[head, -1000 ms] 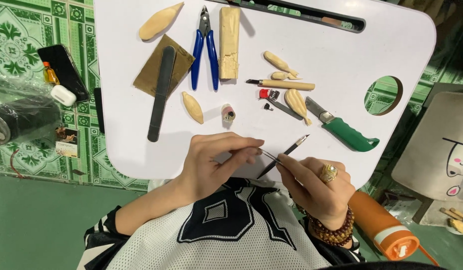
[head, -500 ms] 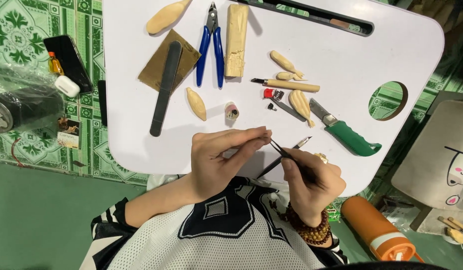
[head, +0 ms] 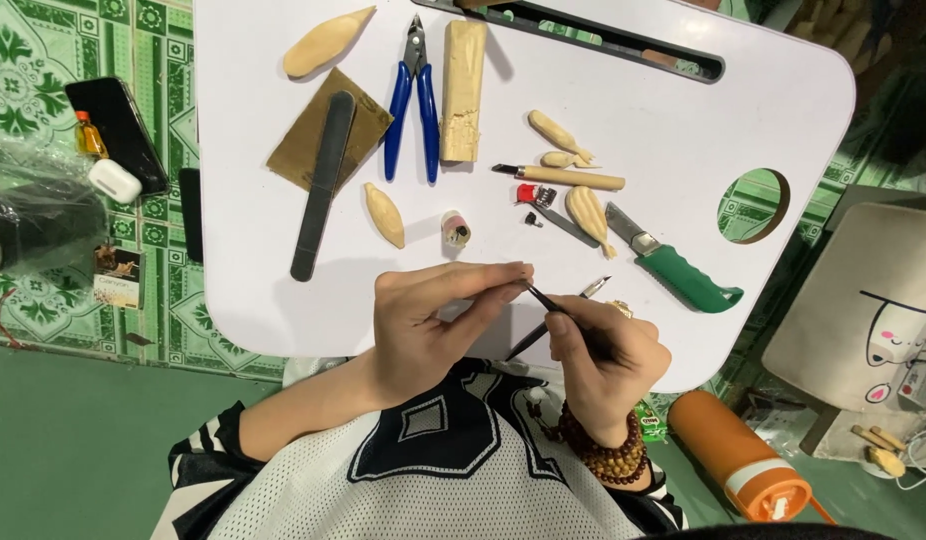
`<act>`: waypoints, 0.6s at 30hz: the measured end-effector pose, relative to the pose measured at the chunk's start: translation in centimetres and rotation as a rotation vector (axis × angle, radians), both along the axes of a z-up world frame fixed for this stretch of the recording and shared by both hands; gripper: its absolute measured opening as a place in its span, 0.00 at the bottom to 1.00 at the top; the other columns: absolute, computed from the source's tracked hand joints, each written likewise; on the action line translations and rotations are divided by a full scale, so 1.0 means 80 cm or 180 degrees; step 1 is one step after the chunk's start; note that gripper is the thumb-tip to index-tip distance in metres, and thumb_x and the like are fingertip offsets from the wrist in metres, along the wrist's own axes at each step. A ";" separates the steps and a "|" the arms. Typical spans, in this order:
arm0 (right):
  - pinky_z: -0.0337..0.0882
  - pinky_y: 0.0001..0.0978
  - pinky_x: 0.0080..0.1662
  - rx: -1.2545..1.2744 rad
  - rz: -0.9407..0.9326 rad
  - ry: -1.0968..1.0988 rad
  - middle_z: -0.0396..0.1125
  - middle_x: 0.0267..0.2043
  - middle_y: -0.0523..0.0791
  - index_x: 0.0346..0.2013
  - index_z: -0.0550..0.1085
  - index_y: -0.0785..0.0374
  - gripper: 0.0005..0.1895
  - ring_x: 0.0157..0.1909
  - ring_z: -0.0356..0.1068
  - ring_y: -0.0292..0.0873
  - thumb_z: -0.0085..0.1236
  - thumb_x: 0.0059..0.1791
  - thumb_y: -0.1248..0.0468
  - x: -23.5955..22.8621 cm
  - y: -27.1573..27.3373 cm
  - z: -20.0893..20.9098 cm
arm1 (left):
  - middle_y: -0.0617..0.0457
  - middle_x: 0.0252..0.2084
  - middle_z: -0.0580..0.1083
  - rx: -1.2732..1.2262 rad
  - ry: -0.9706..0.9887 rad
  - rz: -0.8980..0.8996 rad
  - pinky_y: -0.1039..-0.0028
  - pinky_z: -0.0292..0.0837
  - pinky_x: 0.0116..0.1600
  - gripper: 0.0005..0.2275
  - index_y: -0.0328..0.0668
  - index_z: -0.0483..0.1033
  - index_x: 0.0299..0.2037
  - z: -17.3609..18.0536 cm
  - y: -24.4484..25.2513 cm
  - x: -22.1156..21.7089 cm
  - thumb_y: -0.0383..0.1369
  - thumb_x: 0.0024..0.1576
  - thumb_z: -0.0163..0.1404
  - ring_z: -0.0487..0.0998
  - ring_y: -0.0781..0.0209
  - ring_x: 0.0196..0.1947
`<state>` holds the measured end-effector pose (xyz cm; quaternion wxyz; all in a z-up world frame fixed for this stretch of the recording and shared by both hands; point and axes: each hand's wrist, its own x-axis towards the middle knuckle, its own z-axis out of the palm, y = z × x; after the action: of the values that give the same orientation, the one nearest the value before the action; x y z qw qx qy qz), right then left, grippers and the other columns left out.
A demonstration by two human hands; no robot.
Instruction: Repairing a small red lighter by disassembling it and manipulating internal components using various hand tools.
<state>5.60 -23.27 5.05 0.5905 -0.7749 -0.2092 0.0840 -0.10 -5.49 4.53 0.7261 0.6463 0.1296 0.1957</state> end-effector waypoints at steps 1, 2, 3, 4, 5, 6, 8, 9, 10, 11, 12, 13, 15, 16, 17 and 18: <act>0.63 0.21 0.22 -0.0010 0.0009 0.0003 0.64 0.11 0.44 0.35 0.80 0.75 0.04 0.13 0.62 0.32 0.61 0.47 0.74 0.000 0.000 -0.001 | 0.47 0.38 0.84 -0.0010 0.0003 0.0009 0.71 0.84 0.38 0.09 0.36 0.82 0.46 0.000 0.001 0.001 0.20 0.56 0.57 0.86 0.52 0.37; 0.63 0.21 0.22 0.0000 -0.0012 0.0015 0.64 0.11 0.44 0.35 0.80 0.75 0.04 0.13 0.61 0.32 0.61 0.48 0.74 -0.001 -0.001 -0.003 | 0.46 0.38 0.83 -0.0012 0.0003 0.0008 0.71 0.84 0.38 0.09 0.36 0.82 0.46 0.000 0.001 0.001 0.20 0.56 0.57 0.86 0.53 0.37; 0.63 0.21 0.22 0.0015 -0.0031 0.0028 0.64 0.11 0.44 0.35 0.80 0.75 0.04 0.13 0.61 0.33 0.61 0.48 0.74 -0.001 -0.001 -0.005 | 0.46 0.38 0.83 -0.0009 0.0005 0.0009 0.71 0.84 0.38 0.09 0.36 0.82 0.45 0.000 0.002 0.001 0.20 0.56 0.57 0.86 0.54 0.36; 0.63 0.21 0.22 0.0011 -0.0022 0.0032 0.64 0.11 0.44 0.35 0.80 0.75 0.04 0.13 0.61 0.33 0.61 0.48 0.74 -0.002 -0.001 -0.006 | 0.46 0.38 0.83 -0.0012 0.0010 0.0018 0.71 0.84 0.38 0.09 0.36 0.82 0.45 0.000 0.002 0.001 0.20 0.56 0.57 0.86 0.54 0.36; 0.63 0.21 0.22 0.0016 -0.0037 0.0027 0.64 0.11 0.44 0.35 0.80 0.75 0.04 0.13 0.61 0.32 0.62 0.48 0.73 -0.003 -0.001 -0.007 | 0.46 0.37 0.83 0.0003 0.0017 0.0013 0.72 0.84 0.38 0.09 0.36 0.82 0.45 0.000 0.002 0.001 0.20 0.56 0.57 0.86 0.54 0.36; 0.63 0.21 0.21 0.0020 -0.0052 0.0021 0.65 0.11 0.43 0.35 0.80 0.75 0.04 0.13 0.62 0.32 0.62 0.48 0.73 -0.003 -0.002 -0.008 | 0.47 0.37 0.83 0.0019 0.0024 0.0007 0.72 0.84 0.38 0.09 0.37 0.82 0.45 0.000 0.003 0.001 0.20 0.56 0.57 0.86 0.54 0.36; 0.62 0.21 0.22 0.0012 -0.0072 0.0022 0.64 0.11 0.43 0.34 0.80 0.75 0.04 0.13 0.61 0.32 0.62 0.48 0.73 -0.004 0.000 -0.010 | 0.47 0.37 0.83 0.0046 0.0015 0.0005 0.72 0.84 0.38 0.10 0.36 0.82 0.46 0.000 0.005 0.001 0.19 0.55 0.58 0.86 0.54 0.36; 0.62 0.21 0.22 0.0006 -0.0089 0.0024 0.64 0.10 0.43 0.34 0.80 0.75 0.04 0.13 0.61 0.32 0.62 0.47 0.73 -0.005 0.000 -0.011 | 0.47 0.37 0.83 0.0075 0.0007 0.0005 0.71 0.84 0.39 0.11 0.35 0.81 0.47 0.001 0.006 0.001 0.19 0.55 0.58 0.86 0.54 0.36; 0.62 0.21 0.22 0.0004 -0.0082 0.0030 0.64 0.10 0.43 0.34 0.80 0.75 0.04 0.13 0.61 0.32 0.62 0.47 0.73 -0.006 0.001 -0.011 | 0.47 0.37 0.83 0.0073 0.0013 0.0012 0.71 0.84 0.39 0.11 0.35 0.81 0.47 -0.002 0.007 -0.002 0.19 0.55 0.58 0.86 0.54 0.36; 0.61 0.20 0.22 -0.0027 -0.0105 0.0012 0.64 0.10 0.43 0.33 0.80 0.75 0.04 0.13 0.61 0.32 0.63 0.47 0.73 -0.007 0.002 -0.011 | 0.45 0.38 0.83 0.0103 -0.0003 0.0038 0.69 0.85 0.39 0.13 0.33 0.80 0.49 -0.005 0.009 -0.005 0.18 0.54 0.58 0.86 0.52 0.36; 0.61 0.19 0.21 -0.0057 -0.0127 -0.0006 0.64 0.10 0.43 0.33 0.80 0.74 0.03 0.13 0.61 0.31 0.63 0.47 0.73 -0.007 0.003 -0.012 | 0.44 0.39 0.83 0.0134 -0.0019 0.0063 0.66 0.85 0.39 0.15 0.31 0.79 0.51 -0.008 0.011 -0.008 0.17 0.53 0.59 0.86 0.50 0.37; 0.61 0.19 0.21 -0.0054 -0.0117 0.0003 0.64 0.10 0.43 0.33 0.80 0.74 0.03 0.13 0.61 0.31 0.63 0.47 0.73 -0.008 0.005 -0.012 | 0.44 0.39 0.83 0.0138 -0.0010 0.0074 0.66 0.85 0.39 0.15 0.31 0.79 0.51 -0.012 0.015 -0.016 0.17 0.53 0.59 0.86 0.50 0.37; 0.61 0.23 0.22 -0.0272 -0.0155 -0.0118 0.65 0.11 0.45 0.33 0.81 0.74 0.02 0.13 0.61 0.34 0.63 0.47 0.76 -0.008 0.010 -0.014 | 0.49 0.33 0.83 0.0886 0.0092 0.0233 0.71 0.83 0.32 0.14 0.35 0.81 0.48 -0.021 0.024 -0.032 0.21 0.52 0.61 0.85 0.58 0.27; 0.61 0.23 0.22 -0.0273 -0.0145 -0.0104 0.65 0.11 0.45 0.33 0.81 0.74 0.02 0.13 0.61 0.34 0.63 0.47 0.76 -0.009 0.013 -0.015 | 0.49 0.33 0.83 0.0886 0.0108 0.0241 0.71 0.83 0.32 0.14 0.35 0.81 0.48 -0.035 0.030 -0.037 0.21 0.52 0.61 0.85 0.58 0.27; 0.61 0.23 0.22 -0.0330 -0.0131 -0.0159 0.65 0.11 0.46 0.33 0.81 0.74 0.02 0.13 0.62 0.34 0.63 0.47 0.76 -0.009 0.017 -0.016 | 0.49 0.32 0.82 0.1224 0.0031 0.0416 0.68 0.81 0.29 0.13 0.36 0.82 0.46 -0.048 0.037 -0.042 0.22 0.50 0.63 0.82 0.56 0.25; 0.60 0.23 0.22 -0.0388 -0.0117 -0.0214 0.66 0.11 0.46 0.33 0.81 0.73 0.02 0.13 0.63 0.34 0.63 0.47 0.76 -0.010 0.021 -0.018 | 0.48 0.31 0.80 0.1562 -0.0046 0.0590 0.64 0.79 0.27 0.12 0.36 0.83 0.44 -0.062 0.043 -0.047 0.23 0.49 0.65 0.80 0.54 0.24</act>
<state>4.80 -21.60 3.65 0.5363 -0.8155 -0.2091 0.0596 -3.85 -2.04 -0.44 0.5275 0.7870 0.1317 0.2916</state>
